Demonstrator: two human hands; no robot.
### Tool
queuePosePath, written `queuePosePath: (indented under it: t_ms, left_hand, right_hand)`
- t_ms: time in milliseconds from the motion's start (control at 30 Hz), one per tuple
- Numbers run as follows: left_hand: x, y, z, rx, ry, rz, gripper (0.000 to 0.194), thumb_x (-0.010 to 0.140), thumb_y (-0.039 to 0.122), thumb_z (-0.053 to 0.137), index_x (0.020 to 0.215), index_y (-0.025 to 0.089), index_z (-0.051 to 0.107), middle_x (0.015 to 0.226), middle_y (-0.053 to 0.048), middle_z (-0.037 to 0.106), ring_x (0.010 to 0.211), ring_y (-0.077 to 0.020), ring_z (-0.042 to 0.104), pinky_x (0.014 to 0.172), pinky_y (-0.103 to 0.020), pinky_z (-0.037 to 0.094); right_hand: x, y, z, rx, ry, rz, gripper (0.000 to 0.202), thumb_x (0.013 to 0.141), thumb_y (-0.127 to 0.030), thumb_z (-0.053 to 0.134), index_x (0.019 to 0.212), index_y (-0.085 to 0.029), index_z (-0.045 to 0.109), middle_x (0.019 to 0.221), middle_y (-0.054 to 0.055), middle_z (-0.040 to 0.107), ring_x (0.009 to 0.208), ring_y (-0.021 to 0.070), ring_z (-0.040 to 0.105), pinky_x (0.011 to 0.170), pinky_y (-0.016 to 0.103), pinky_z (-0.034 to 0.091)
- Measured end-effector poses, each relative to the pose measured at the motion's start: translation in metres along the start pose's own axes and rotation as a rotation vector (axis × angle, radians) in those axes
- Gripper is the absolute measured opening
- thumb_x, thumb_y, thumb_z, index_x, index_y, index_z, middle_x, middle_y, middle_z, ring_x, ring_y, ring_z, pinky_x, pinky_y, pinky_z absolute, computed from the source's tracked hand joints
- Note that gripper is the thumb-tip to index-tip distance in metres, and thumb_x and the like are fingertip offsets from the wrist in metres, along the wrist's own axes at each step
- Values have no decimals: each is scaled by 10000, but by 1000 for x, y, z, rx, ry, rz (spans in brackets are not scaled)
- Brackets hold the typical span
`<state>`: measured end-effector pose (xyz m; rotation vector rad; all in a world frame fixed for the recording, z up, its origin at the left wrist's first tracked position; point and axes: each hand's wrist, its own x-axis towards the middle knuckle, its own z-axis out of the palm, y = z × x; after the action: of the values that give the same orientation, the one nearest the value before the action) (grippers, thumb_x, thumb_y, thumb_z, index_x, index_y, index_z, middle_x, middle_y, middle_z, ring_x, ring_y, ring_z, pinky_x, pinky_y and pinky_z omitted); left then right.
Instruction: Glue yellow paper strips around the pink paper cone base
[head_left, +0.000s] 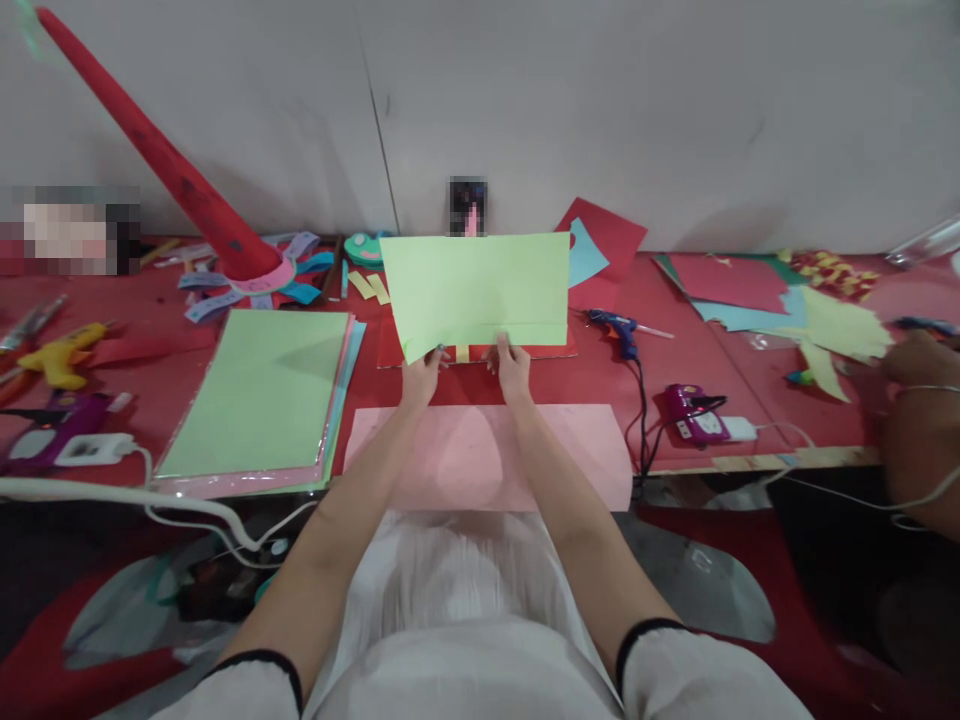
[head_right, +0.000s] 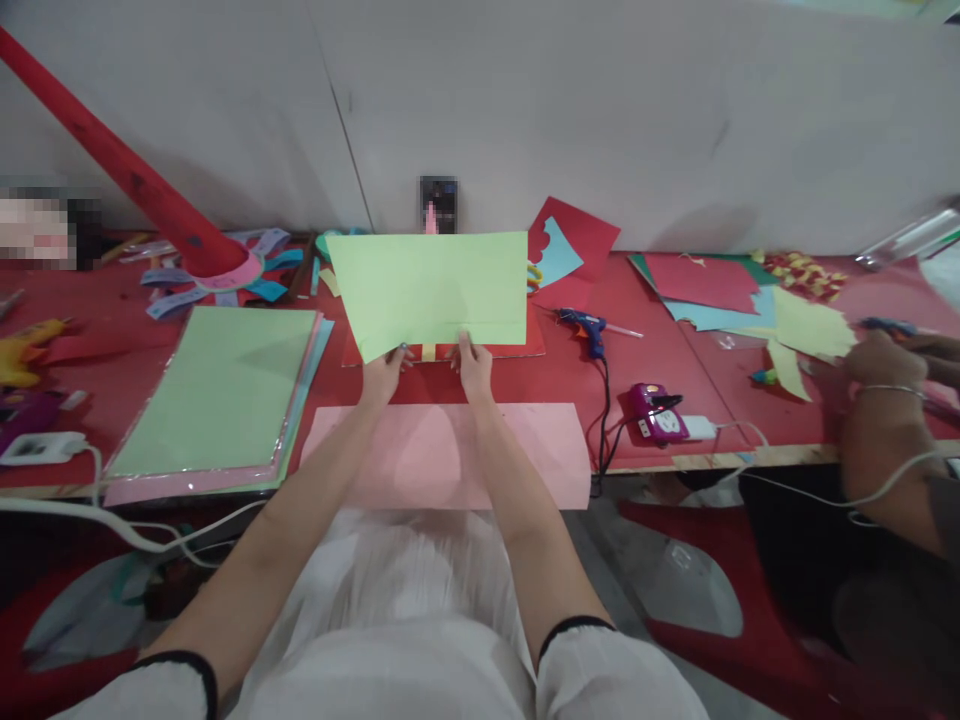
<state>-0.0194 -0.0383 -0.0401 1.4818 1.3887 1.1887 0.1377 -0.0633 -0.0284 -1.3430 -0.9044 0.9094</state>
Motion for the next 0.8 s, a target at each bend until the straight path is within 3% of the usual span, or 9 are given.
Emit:
queuePosePath:
  t_ms: [467, 600, 800]
  left_hand:
    - [3, 5, 1, 21, 9, 24, 203, 886, 175, 445, 745, 165, 591, 701, -37, 680, 528, -122, 611, 587, -251, 488]
    - [4, 5, 0, -12, 40, -26, 203, 894, 197, 442, 778, 159, 604, 720, -39, 685, 526, -111, 605, 538, -226, 474]
    - [1, 13, 0, 62, 42, 10, 184, 883, 194, 475, 786, 158, 627, 753, -47, 697, 563, -121, 613, 548, -229, 474]
  right_hand:
    - [1, 2, 1, -40, -36, 1, 607, 765, -702, 417, 501, -181, 582, 422, -4, 508, 385, 86, 432, 437, 234, 344]
    - [0, 2, 1, -122, -36, -34, 536, 751, -664, 486, 551, -182, 610, 401, -30, 476, 393, 88, 437, 458, 229, 352]
    - [2, 6, 0, -199, -11, -73, 479, 771, -613, 506, 632, -181, 659, 408, -34, 493, 415, 99, 460, 497, 234, 376]
